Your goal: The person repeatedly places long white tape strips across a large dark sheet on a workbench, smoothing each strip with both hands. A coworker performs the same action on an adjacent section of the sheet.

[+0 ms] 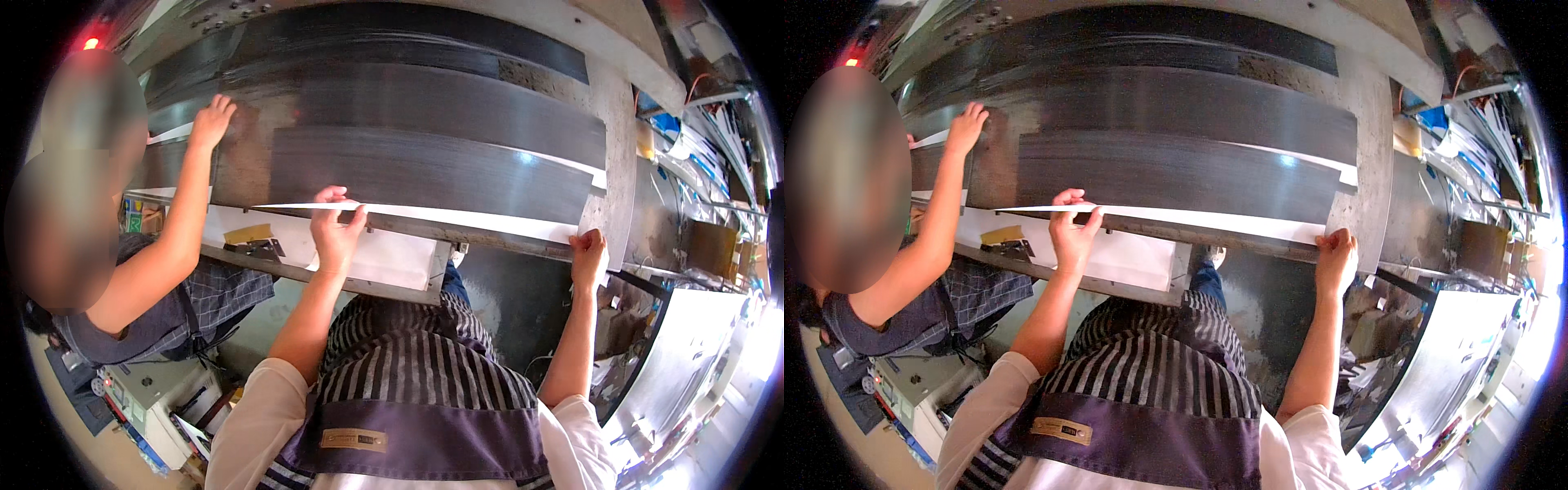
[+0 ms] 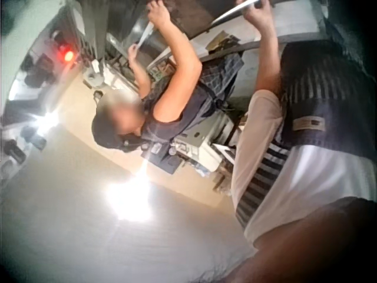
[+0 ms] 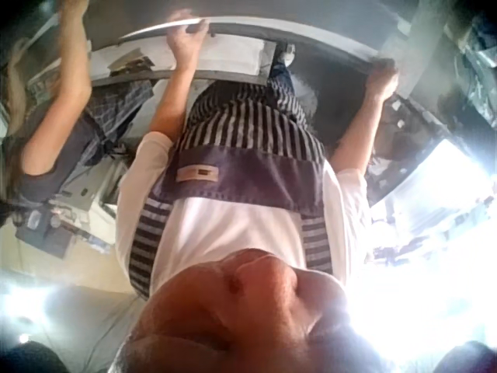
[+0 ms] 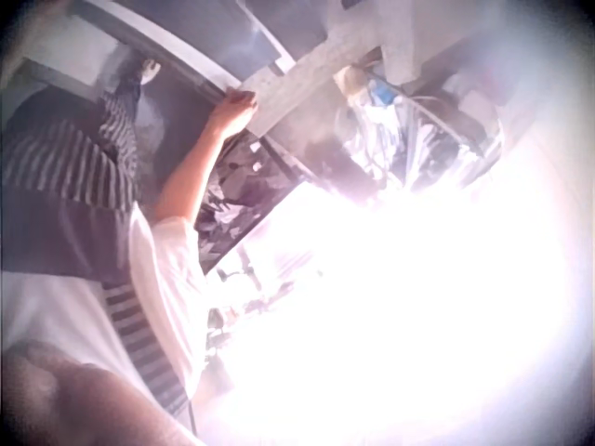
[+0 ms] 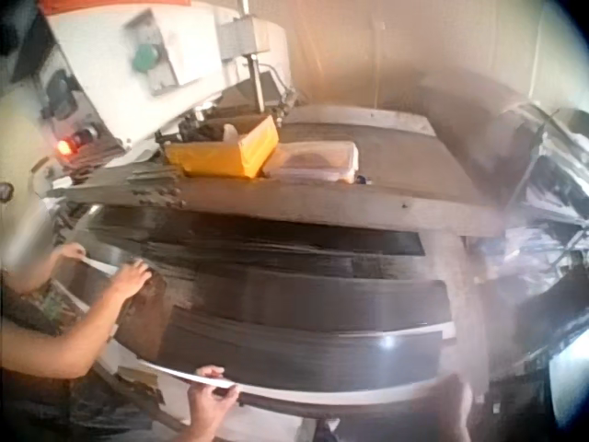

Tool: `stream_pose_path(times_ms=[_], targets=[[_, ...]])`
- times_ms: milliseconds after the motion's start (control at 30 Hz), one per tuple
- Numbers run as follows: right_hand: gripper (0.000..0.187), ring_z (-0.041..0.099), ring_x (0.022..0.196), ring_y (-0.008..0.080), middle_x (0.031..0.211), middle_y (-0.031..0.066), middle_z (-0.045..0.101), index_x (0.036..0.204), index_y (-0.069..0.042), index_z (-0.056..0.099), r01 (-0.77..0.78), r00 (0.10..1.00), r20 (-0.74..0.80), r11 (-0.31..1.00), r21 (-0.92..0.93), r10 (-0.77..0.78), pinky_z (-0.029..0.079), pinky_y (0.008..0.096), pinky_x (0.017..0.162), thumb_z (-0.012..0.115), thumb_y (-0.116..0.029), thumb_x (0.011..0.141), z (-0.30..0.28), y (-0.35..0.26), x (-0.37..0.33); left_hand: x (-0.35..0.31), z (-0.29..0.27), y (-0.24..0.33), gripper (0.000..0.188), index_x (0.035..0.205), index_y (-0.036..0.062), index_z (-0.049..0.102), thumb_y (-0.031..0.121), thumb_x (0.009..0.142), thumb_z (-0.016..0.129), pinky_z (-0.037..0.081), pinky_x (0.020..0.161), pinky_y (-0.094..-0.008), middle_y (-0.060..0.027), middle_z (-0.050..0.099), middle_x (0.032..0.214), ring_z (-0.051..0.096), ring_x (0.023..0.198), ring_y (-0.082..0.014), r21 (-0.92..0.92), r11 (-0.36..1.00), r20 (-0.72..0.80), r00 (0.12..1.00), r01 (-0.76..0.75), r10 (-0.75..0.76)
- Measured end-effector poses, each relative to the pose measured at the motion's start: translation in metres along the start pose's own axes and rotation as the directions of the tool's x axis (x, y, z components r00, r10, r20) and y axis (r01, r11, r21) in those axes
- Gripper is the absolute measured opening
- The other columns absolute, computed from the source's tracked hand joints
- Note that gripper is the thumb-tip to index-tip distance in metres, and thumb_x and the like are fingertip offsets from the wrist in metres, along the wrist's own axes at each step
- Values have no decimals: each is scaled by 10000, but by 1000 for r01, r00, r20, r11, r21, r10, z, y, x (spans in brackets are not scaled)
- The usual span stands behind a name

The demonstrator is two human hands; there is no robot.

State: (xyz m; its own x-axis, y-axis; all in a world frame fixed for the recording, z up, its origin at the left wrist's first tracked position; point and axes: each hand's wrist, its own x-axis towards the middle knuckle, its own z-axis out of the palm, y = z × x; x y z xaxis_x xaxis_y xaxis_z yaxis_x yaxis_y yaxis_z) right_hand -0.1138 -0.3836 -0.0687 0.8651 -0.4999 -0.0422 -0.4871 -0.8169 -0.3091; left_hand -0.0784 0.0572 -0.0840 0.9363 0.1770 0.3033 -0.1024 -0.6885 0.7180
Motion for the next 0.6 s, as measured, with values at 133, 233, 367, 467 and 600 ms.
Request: stream_pose_path(times_ms=[133, 233, 367, 467, 600], targets=[[299, 564, 920, 302, 1053, 110, 559, 1055, -102, 615, 358, 911, -180, 927, -109, -372, 471, 435, 773, 641, -1, 774, 3, -52, -13, 2, -1, 3, 198, 809, 25, 628, 45, 678, 775, 501, 783, -347, -70, 583, 1072, 597, 893, -223, -22, 1000, -6, 1000, -22, 22], [452, 558, 912, 293, 1062, 109, 543, 1220, -153, 605, 699, 702, -19, 684, 206, -712, 479, 440, 768, 636, -42, 783, 27, -133, -57, 0, 5, -5, 207, 802, 34, 636, 51, 666, 790, 491, 779, -342, -60, 585, 1062, 594, 876, -207, -65, 998, -49, 999, -21, 18], [479, 532, 935, 249, 1056, 76, 499, 1241, -177, 607, 770, 569, 86, 566, 293, -818, 460, 395, 799, 705, -180, 772, 46, -208, -98, 0, 5, -4, 206, 789, 31, 618, 50, 672, 786, 495, 763, -359, -62, 583, 1040, 598, 851, -227, -44, 998, -76, 997, -35, 32], [441, 523, 961, 236, 1054, 56, 491, 1199, -200, 640, 786, 579, 62, 577, 223, -813, 449, 385, 810, 717, -220, 765, 59, -207, -101, -1, -1, -9, 384, 932, 43, 588, 99, 638, 828, 449, 864, -418, -125, 531, 1144, 547, 998, -281, -19, 1000, -68, 998, -12, 11], [421, 526, 976, 229, 1056, 40, 497, 1170, -217, 664, 775, 607, 42, 603, 188, -793, 451, 388, 844, 729, -220, 754, 62, -206, -105, 12, -30, -20, 869, 1307, 83, 409, 239, 597, 886, 335, 1000, -497, -183, 447, 1258, 429, 1172, -350, 199, 944, -243, 946, 264, -213]])
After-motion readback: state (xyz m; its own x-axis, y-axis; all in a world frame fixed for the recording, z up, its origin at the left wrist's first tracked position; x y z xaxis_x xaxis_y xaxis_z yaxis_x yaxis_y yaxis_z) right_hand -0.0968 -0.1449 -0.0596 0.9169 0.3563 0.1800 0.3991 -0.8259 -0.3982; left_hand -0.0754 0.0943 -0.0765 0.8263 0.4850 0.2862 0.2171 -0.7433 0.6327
